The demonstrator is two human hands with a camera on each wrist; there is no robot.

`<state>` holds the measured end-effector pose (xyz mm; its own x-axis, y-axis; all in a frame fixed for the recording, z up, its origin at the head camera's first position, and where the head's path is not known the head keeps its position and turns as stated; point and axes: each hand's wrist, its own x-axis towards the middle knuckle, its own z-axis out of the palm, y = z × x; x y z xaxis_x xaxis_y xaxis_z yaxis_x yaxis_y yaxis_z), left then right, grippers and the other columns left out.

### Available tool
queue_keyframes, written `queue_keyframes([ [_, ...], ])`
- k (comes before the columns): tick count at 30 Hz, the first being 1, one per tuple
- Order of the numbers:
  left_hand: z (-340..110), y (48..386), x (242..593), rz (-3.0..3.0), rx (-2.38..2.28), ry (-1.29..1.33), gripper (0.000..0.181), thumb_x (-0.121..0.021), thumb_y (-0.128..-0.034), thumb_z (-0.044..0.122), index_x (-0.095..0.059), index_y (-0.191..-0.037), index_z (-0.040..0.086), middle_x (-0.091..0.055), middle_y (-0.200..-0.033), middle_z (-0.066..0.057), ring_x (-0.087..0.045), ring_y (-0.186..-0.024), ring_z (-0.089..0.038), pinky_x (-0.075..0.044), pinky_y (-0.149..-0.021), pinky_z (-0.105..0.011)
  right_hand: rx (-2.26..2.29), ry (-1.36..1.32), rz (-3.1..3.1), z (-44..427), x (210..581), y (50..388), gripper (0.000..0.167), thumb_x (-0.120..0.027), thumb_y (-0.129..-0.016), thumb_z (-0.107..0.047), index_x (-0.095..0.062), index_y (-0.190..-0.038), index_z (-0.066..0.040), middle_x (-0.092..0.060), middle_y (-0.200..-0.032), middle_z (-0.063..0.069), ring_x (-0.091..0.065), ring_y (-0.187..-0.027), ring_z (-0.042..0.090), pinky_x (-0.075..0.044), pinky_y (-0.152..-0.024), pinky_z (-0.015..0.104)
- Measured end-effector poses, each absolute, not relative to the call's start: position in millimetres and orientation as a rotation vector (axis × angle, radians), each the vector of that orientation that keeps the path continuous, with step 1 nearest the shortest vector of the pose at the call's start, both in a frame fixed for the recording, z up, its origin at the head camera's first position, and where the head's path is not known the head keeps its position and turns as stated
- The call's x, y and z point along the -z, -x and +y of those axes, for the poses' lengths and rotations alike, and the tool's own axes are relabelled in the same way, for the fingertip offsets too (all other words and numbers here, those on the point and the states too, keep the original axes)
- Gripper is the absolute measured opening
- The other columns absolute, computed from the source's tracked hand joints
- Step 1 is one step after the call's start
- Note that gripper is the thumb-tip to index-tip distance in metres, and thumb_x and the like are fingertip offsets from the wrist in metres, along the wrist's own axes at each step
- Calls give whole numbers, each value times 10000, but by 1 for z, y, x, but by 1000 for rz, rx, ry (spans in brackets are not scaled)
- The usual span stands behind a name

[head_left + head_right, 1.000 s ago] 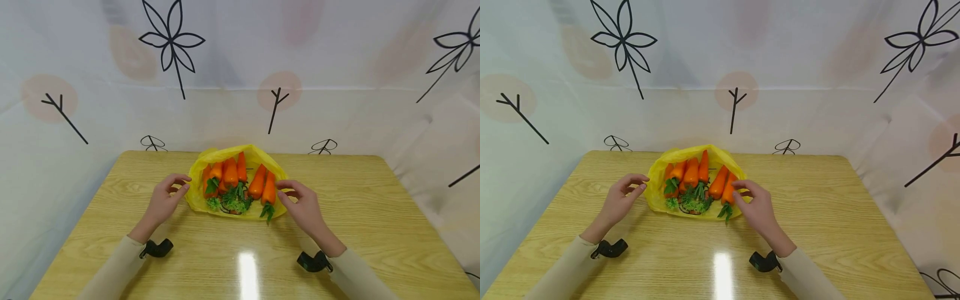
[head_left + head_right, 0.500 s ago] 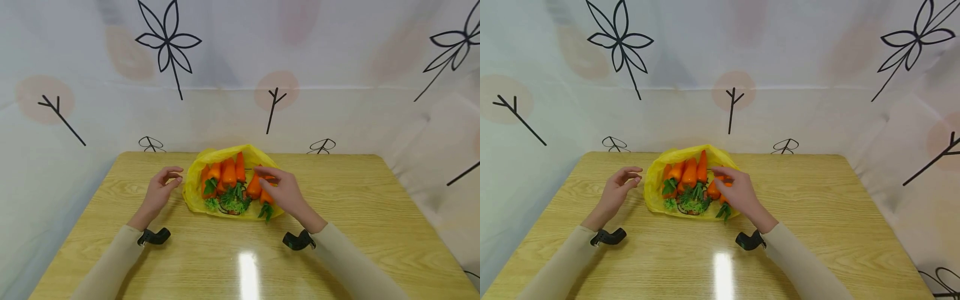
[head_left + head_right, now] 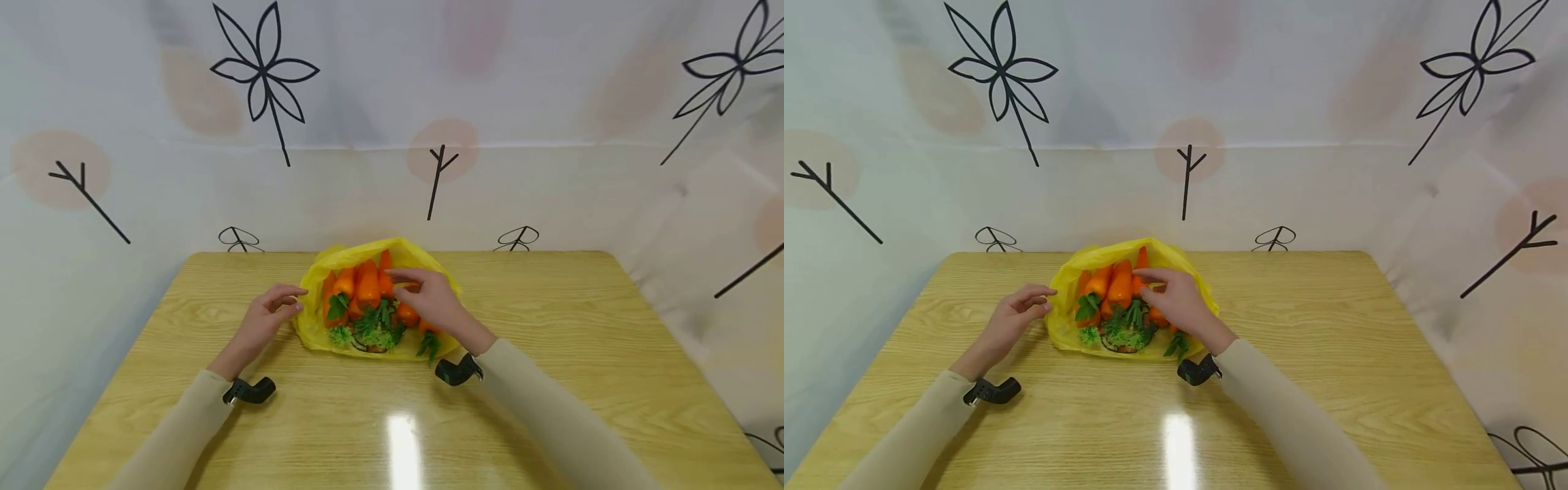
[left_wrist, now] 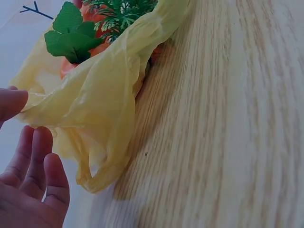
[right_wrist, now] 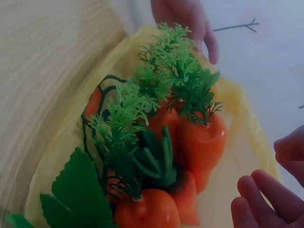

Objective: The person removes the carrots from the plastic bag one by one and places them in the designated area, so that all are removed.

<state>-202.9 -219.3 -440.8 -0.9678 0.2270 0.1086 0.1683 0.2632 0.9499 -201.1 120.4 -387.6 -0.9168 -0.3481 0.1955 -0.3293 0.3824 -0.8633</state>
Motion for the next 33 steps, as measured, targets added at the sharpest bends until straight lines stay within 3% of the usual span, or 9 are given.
queue_keyframes([
  [15, -219, 202, 441, 2502, -1728, -360, 343, -654, -984, 162, -642, -1318, 82, -589, -1250, -122, -567, -990, -217, -510, -791, -314, 1508, 734, 2536, 97, 402, 218, 438, -703, -952, -185, -610, -1362, -62, -556, -1401, 112, -603, -1156, 301, -514, -925, 416],
  [22, -219, 203, 443, 2498, -1749, -352, 337, -662, -978, 157, -649, -1303, 65, -598, -1234, -138, -585, -975, -212, -517, -798, -305, 1427, 714, 2667, 85, 412, 219, 484, -753, -912, -252, -629, -1348, -82, -458, -1490, 163, -399, -1376, 339, -414, -1037, 503],
  [33, -217, 204, 447, 2461, -1827, -392, 326, -658, -977, 123, -635, -1282, 10, -576, -1254, -135, -619, -951, -123, -527, -800, -249, 1405, 541, 2685, 72, 416, 214, 560, -769, -892, -308, -600, -1393, -124, -359, -1556, 152, -305, -1429, 377, -334, -1097, 536],
])
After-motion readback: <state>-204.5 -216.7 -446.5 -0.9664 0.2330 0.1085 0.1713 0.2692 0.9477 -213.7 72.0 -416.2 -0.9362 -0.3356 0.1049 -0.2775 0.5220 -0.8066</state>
